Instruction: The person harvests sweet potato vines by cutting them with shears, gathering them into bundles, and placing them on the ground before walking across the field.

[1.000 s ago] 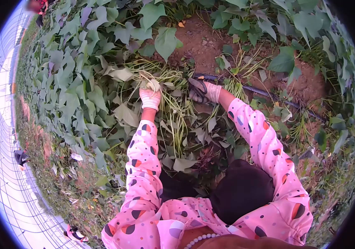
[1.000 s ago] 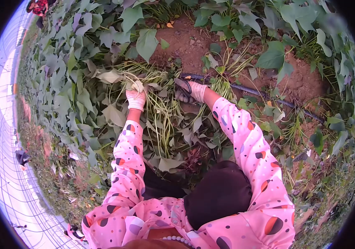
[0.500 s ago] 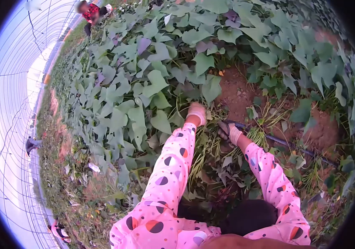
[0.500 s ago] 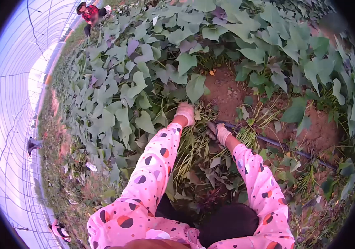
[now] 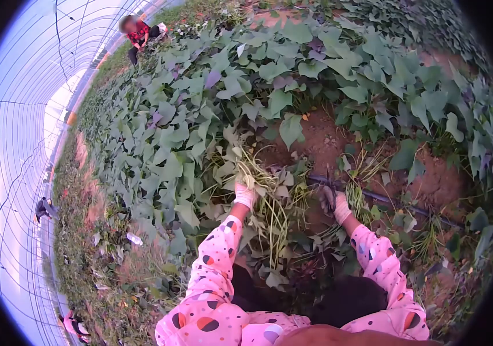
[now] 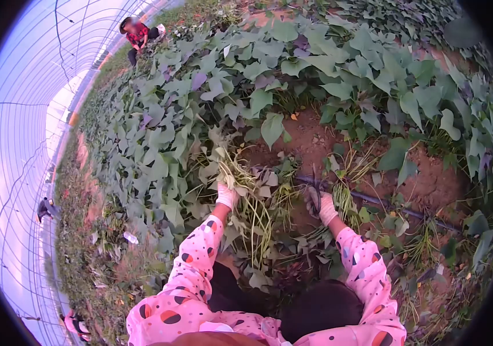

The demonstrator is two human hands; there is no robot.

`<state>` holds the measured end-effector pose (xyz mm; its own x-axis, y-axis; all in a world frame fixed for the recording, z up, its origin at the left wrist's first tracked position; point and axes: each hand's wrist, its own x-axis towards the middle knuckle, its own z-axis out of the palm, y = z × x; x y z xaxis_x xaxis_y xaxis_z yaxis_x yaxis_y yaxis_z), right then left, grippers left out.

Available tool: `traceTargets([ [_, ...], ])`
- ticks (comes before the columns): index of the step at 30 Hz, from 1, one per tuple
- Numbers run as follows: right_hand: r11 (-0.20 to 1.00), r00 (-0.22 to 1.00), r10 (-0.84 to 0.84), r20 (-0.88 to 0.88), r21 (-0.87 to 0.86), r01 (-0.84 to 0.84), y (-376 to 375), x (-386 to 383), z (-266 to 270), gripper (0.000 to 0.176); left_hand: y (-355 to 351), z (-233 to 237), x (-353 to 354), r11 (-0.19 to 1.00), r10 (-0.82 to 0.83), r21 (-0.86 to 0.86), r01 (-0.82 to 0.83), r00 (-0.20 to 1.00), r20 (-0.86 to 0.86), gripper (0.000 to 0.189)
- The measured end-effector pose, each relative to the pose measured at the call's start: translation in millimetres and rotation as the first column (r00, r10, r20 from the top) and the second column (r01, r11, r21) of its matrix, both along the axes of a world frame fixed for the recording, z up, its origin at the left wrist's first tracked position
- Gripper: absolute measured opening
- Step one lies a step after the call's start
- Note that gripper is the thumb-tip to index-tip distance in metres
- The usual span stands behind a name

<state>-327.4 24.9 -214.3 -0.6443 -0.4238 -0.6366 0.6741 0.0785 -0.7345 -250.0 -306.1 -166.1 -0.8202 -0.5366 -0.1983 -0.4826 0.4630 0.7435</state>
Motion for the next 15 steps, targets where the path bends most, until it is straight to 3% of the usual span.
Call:
traceTargets([
  [1,0.997,0.998,-0.061,-0.028,-0.045,0.060,8.5,5.5,-4.4,0.045,-1.2,-6.2,19.4,0.662,0.397,0.742,-0.106,0.890,-0.226,0.042],
  [2,0.984,0.990,-0.126,-0.061,-0.135,0.117,16.3,11.2,-9.7,0.044,1.7,-4.1,35.3,0.297,0.630,0.954,-0.045,0.760,-0.160,0.043],
  [3,0.985,0.990,-0.121,-0.068,-0.134,0.111,23.5,19.9,-3.4,0.044,4.2,0.0,56.3,0.298,0.638,0.954,-0.042,0.751,-0.167,0.045],
  [5,0.978,0.963,-0.185,-0.198,-0.138,0.159,42.3,36.3,17.8,0.045,29.0,27.4,86.7,0.469,0.569,0.882,0.047,0.748,-0.342,0.052],
  [6,0.970,0.964,-0.199,-0.175,-0.174,0.168,51.8,44.2,20.3,0.045,42.3,42.7,101.8,0.546,0.529,0.833,0.088,0.735,-0.424,0.057],
  [8,0.967,0.942,-0.211,-0.261,-0.194,0.163,77.2,66.9,41.4,0.044,56.6,64.4,141.6,0.648,0.462,0.742,0.169,0.688,-0.560,0.052],
  [11,0.966,0.876,-0.258,-0.408,-0.139,0.219,121.5,99.6,71.3,0.039,77.4,92.8,201.3,0.715,0.402,0.653,0.250,0.617,-0.677,0.049],
  [13,0.920,0.843,-0.392,-0.369,-0.142,0.366,155.1,119.7,72.4,0.037,94.4,114.3,232.9,0.746,0.379,0.616,0.253,0.599,-0.705,0.048],
  [15,0.904,0.857,-0.415,-0.305,-0.026,0.428,191.9,141.6,88.7,0.033,107.9,138.6,257.5,0.770,0.367,0.589,0.246,0.584,-0.724,0.048],
])
